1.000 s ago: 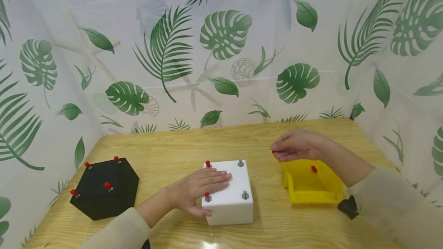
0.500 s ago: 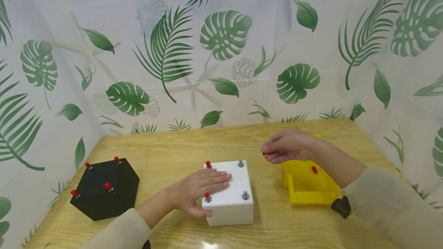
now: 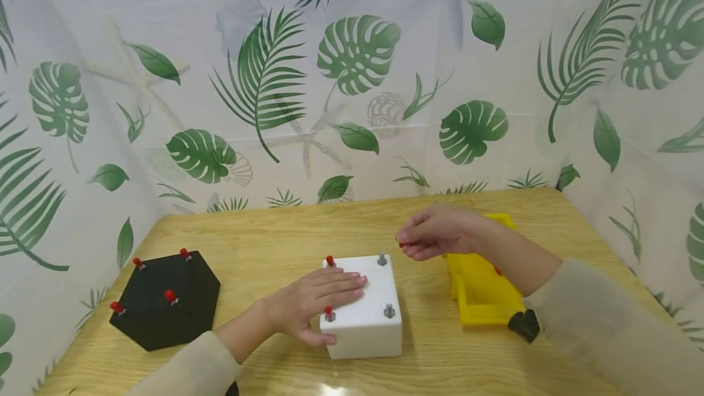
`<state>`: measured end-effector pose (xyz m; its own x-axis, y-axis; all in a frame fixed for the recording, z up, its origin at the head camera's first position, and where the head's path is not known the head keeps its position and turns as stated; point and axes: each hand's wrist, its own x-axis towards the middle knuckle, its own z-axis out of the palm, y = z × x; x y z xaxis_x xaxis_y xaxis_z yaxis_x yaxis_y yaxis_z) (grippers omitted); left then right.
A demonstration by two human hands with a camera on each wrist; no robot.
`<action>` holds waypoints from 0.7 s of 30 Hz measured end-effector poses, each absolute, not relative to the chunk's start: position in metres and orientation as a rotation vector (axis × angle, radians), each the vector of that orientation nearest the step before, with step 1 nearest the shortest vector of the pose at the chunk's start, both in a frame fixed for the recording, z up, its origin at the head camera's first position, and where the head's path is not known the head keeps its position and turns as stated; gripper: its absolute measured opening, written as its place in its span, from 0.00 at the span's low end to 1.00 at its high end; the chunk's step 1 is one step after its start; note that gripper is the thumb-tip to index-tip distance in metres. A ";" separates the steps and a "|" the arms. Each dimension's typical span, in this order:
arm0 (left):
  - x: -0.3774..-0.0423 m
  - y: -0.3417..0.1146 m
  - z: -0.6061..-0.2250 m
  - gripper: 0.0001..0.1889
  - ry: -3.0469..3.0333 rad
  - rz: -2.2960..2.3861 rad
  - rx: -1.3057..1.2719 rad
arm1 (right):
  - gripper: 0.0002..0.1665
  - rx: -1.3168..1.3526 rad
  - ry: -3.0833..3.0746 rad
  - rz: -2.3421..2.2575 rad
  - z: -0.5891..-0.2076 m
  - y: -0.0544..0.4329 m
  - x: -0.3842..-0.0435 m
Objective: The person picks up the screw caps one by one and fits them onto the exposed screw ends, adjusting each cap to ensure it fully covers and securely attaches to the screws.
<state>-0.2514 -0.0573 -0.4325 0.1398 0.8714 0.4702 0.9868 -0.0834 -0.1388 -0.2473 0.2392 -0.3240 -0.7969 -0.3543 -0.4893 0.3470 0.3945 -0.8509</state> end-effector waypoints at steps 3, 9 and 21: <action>-0.251 -0.057 -0.432 0.37 -1.770 -0.366 -2.006 | 0.18 -0.014 2.033 -1.435 -0.324 0.236 -0.247; -0.252 -0.057 -0.431 0.37 -1.760 -0.367 -2.002 | 0.17 -0.030 2.008 -1.435 -0.323 0.228 -0.247; -0.252 -0.058 -0.433 0.36 -1.777 -0.373 -2.000 | 0.11 -0.047 1.963 -1.448 -0.325 0.210 -0.249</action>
